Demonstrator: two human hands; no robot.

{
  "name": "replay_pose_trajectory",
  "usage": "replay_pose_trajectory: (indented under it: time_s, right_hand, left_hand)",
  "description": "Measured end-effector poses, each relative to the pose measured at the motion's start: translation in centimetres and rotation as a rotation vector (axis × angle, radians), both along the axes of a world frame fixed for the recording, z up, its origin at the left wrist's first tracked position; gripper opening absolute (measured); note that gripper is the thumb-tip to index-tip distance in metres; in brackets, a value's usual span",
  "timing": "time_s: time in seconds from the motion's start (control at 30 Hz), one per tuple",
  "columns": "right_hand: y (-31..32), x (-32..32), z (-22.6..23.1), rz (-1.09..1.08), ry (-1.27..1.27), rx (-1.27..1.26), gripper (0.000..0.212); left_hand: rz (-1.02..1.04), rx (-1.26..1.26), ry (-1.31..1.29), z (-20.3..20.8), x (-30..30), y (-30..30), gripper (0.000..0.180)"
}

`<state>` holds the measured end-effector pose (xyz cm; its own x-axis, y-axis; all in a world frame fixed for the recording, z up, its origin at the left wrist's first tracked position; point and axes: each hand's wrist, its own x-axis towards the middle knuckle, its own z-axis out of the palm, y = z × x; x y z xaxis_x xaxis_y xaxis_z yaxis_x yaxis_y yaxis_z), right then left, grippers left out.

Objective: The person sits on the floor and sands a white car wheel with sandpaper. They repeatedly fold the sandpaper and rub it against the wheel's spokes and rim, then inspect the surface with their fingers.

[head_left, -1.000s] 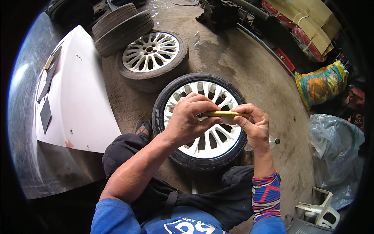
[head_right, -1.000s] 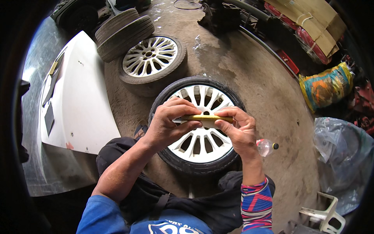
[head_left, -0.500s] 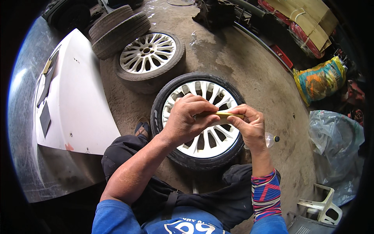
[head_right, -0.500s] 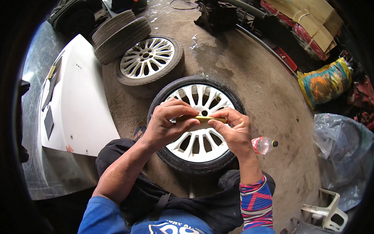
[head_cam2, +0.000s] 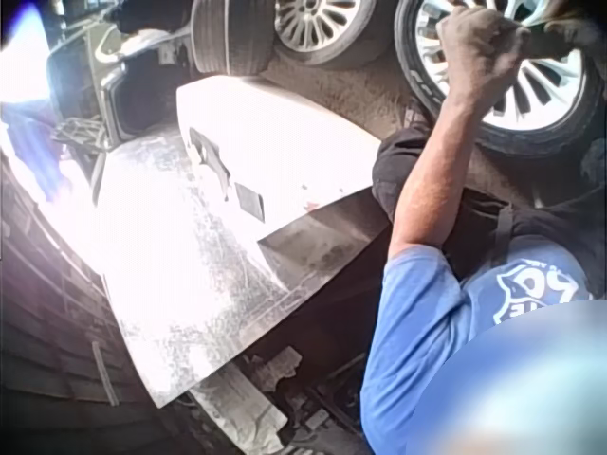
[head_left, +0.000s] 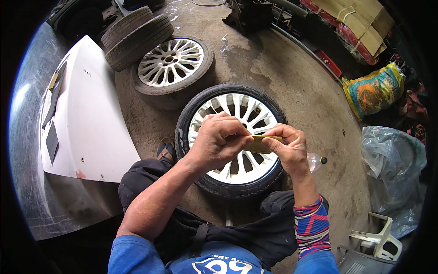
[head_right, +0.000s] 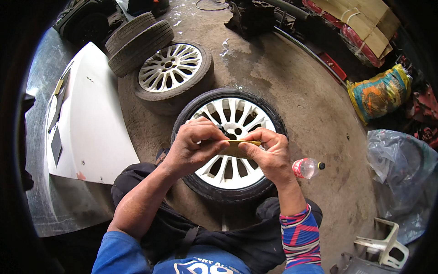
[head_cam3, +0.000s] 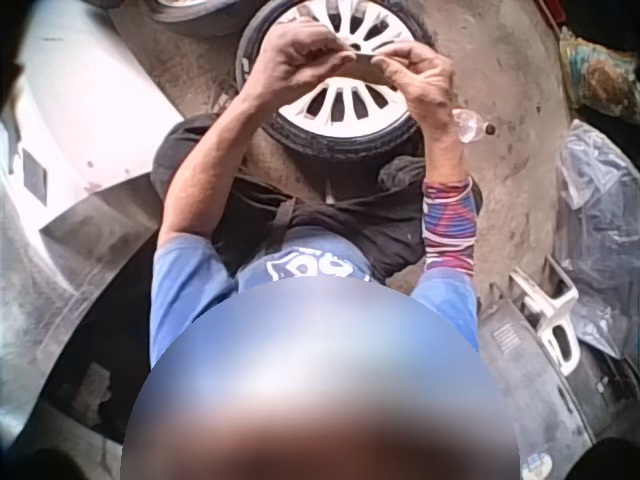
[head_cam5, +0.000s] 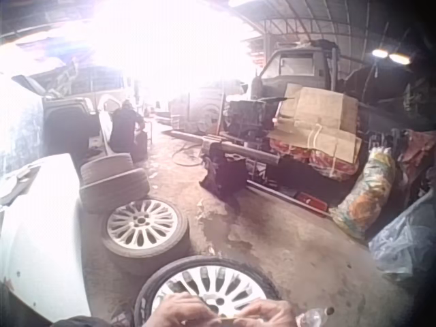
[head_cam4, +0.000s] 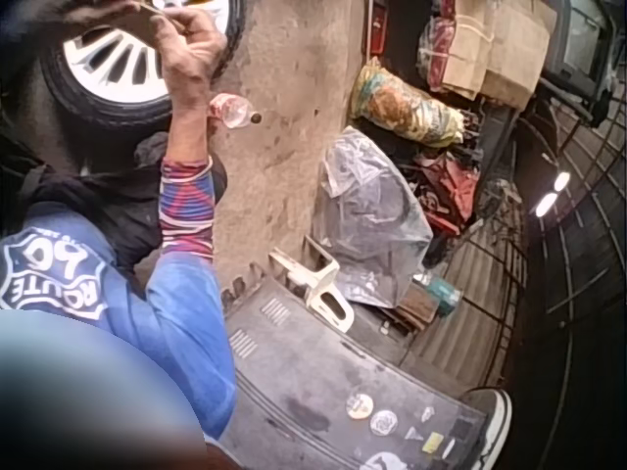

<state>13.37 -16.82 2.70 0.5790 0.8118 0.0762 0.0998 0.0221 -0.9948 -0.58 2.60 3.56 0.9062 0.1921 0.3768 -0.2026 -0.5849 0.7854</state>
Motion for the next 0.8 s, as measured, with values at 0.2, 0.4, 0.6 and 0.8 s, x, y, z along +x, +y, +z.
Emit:
replay_pose_trajectory:
  time_s: [0.2, 0.4, 0.6, 0.8]
  right_hand:
    - [0.8, -0.5, -0.3, 0.006, 0.130, -0.085, 0.029]
    - [1.5, -0.9, -0.4, 0.026, 0.284, 0.152, 0.071]
    - [2.0, -1.9, -1.3, -0.045, 0.330, 0.168, 0.054]
    - [1.9, -1.4, -1.9, -0.139, 0.376, 0.097, 0.028]
  left_hand:
    - [0.027, -0.216, 0.203, -0.2, -0.1, -0.4, 0.020]
    - [0.092, -0.860, 0.137, -1.0, 0.4, 0.2, 0.025]
    - [0.149, -0.877, 0.107, -2.0, 0.9, 0.2, 0.026]
    - [0.080, -0.643, 0.235, -1.7, 0.8, 0.4, 0.023]
